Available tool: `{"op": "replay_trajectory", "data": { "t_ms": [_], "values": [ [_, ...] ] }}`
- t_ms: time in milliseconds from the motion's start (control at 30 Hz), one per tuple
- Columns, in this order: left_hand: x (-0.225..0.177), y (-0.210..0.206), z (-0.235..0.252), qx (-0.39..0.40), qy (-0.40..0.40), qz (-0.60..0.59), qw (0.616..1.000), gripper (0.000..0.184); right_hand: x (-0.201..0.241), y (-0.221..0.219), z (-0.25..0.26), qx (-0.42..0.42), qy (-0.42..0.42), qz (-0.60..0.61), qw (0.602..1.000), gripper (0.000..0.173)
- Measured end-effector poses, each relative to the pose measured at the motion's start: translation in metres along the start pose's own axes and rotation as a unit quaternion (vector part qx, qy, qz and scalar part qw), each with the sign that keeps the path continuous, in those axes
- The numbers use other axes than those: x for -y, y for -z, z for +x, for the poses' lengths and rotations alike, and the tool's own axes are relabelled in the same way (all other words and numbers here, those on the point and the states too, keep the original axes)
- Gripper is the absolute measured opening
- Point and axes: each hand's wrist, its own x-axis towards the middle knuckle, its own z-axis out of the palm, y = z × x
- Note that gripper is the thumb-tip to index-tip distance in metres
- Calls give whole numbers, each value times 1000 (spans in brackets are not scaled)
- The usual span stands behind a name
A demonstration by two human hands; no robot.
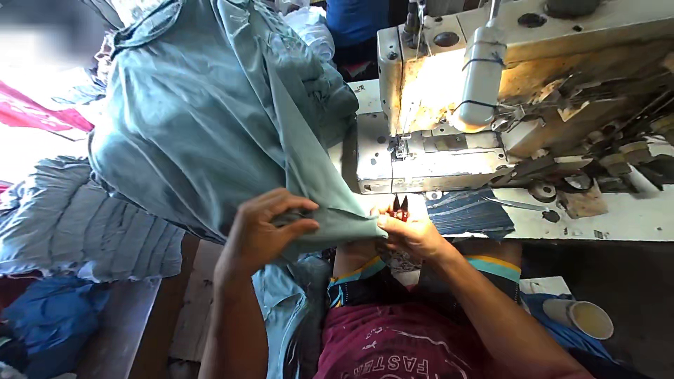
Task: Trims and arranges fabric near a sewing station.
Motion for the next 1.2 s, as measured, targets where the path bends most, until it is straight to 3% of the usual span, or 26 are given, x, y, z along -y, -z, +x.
{"op": "replay_trajectory", "data": {
  "t_ms": [167,267,467,533,600,733,867,967,1200],
  "values": [
    [33,-69,-26,94,66,-47,992,17,-3,38,-57,-42,-17,-228,972,12],
    [32,-85,-22,119,67,-68,988,17,0,45,-90,-56,-24,-293,954,16],
    [20,-77,4,61,68,-68,994,9,16,38,-74,-145,32,-389,909,11],
    [21,-75,10,44,84,-72,993,10,16,38,-55,-196,46,-392,898,9],
    [20,-75,12,24,106,-93,990,16,12,42,-40,-226,59,-333,914,10],
    [16,-80,5,-22,118,-84,989,14,10,41,-25,-206,73,-292,931,16],
    [18,-84,4,-30,70,-67,995,31,12,35,-27,-198,105,-390,893,14],
    [15,-84,6,-16,54,-93,994,20,14,24,-28,-194,144,-421,874,22],
    [8,-89,3,-51,37,-51,997,23,6,21,-38,-250,186,-445,840,22]
  ]
}}
